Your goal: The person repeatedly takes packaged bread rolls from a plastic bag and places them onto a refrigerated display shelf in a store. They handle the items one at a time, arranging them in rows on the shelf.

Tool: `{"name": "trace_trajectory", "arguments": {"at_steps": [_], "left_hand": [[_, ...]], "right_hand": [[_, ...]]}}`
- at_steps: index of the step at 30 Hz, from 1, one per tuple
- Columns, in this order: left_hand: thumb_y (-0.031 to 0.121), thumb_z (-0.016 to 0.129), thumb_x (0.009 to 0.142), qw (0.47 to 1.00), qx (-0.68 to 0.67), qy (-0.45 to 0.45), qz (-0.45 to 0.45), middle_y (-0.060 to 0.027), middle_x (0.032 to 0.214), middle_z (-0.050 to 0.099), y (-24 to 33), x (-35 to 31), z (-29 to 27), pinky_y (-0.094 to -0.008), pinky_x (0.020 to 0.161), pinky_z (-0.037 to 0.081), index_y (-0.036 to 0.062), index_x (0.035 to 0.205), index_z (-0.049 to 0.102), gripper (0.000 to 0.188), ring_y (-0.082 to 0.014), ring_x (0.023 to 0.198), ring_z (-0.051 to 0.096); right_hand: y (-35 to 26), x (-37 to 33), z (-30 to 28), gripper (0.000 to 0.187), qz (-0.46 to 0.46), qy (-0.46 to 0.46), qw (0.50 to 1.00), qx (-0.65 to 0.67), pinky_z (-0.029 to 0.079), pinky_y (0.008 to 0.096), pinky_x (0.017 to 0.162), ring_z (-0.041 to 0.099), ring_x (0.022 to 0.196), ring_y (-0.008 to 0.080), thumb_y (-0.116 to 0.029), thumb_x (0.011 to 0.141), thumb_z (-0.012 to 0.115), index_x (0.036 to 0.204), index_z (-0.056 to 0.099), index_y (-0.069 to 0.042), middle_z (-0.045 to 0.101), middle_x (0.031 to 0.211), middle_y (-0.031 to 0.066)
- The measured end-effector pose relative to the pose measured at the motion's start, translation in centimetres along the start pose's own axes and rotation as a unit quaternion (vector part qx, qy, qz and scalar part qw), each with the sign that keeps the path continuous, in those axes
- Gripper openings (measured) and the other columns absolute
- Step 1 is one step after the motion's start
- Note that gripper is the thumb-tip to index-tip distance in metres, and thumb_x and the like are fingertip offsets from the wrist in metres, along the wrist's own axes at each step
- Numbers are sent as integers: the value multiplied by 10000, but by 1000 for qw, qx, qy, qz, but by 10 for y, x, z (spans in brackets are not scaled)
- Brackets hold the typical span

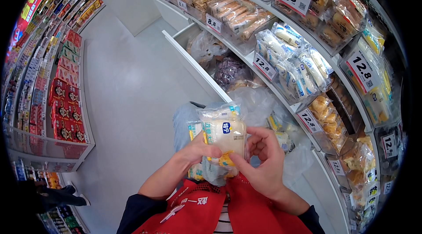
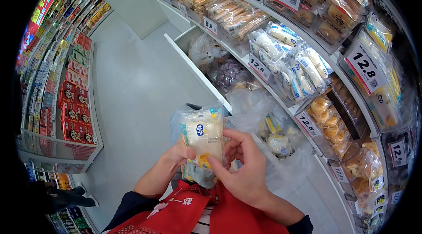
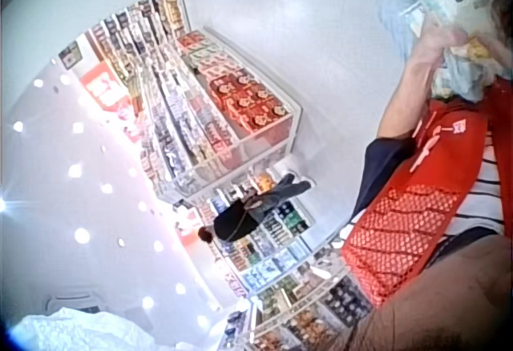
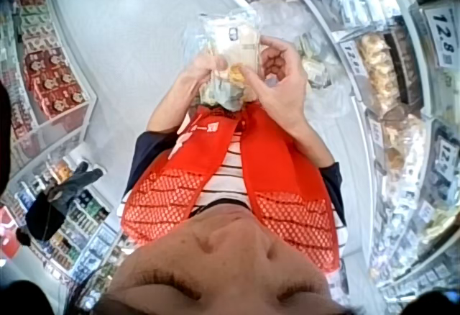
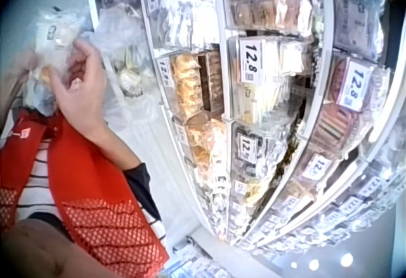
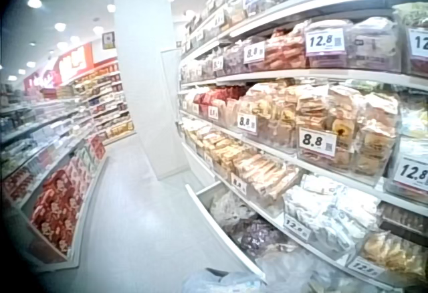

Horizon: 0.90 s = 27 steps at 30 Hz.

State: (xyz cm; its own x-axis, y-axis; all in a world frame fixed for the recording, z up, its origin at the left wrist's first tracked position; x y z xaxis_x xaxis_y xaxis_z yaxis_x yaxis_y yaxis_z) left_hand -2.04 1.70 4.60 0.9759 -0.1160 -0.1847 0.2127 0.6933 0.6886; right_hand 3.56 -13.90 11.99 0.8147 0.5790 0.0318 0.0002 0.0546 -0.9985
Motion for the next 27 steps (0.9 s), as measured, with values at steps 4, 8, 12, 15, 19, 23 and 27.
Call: {"name": "trace_trajectory", "arguments": {"at_steps": [4, 8, 12, 15, 19, 23, 27], "left_hand": [[254, 798, 690, 998, -37, 31, -45, -164, 1286, 571, -4, -1, -2, -419, 968, 504, -4, 1374, 438, 815, -285, 1156, 593], [215, 765, 702, 986, -155, -39, -46, -174, 1259, 588, -4, -6, -5, -410, 950, 513, -7, 1364, 449, 767, -285, 1124, 611], [254, 751, 685, 995, -82, -56, -22, -202, 1265, 558, -6, -1, 2, -403, 940, 528, -24, 1347, 451, 778, -284, 1126, 603], [239, 763, 697, 999, -38, -7, -29, -165, 1261, 573, -9, -2, 8, -391, 952, 516, -6, 1350, 453, 763, -267, 1133, 601], [209, 759, 753, 997, 25, 47, -55, -115, 1249, 588, -9, -3, 11, -369, 973, 487, 26, 1369, 441, 717, -232, 1141, 592], [172, 735, 785, 995, 62, 61, -46, -95, 1234, 592, -9, -3, 18, -362, 985, 468, 33, 1393, 412, 702, -212, 1150, 578], [166, 747, 782, 996, 36, 71, -39, -93, 1157, 618, -9, -1, 32, -295, 749, 510, 33, 1369, 411, 690, -159, 892, 623]], "right_hand": [[-6, -5, 6, 541, -80, -5, 994, -79, 484, 218, 592, 576, 671, 94, -20, 764, 778, 1234, 513, 10, 581, 867, 56], [-10, -5, -7, 554, -125, -57, 983, -125, 516, 271, 682, 612, 784, 157, -46, 781, 758, 1276, 512, -9, 587, 947, 88], [-8, 10, -11, 511, -112, -18, 983, -143, 503, 320, 839, 579, 1006, 218, -61, 819, 707, 1283, 503, 0, 526, 1163, 143], [14, 11, -3, 434, -24, -53, 998, -25, 462, 336, 951, 519, 1137, 216, -30, 866, 624, 1272, 480, 20, 439, 1332, 152], [34, 11, -3, 342, 22, -29, 995, 97, 452, 328, 960, 518, 1128, 168, 9, 914, 537, 1249, 470, 27, 489, 1280, 124], [42, 5, -6, 245, 28, 8, 996, 90, 442, 294, 935, 548, 1036, 139, 7, 946, 505, 1189, 482, 25, 564, 1129, 95], [33, 5, -11, 211, -63, 116, 991, 22, 469, 260, 825, 576, 916, 130, -12, 950, 537, 1152, 486, 21, 584, 1046, 93]]}}
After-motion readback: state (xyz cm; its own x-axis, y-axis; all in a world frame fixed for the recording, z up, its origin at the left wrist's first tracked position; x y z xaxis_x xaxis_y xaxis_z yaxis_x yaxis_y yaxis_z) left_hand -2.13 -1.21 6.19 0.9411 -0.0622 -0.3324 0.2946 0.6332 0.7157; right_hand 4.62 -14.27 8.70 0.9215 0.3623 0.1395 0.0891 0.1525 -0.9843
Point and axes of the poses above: each hand's wrist, its own x-axis towards the middle knuckle, its own z-axis out of the palm, y = z × x, the point moved 4 cm from there along x, towards the middle knuckle
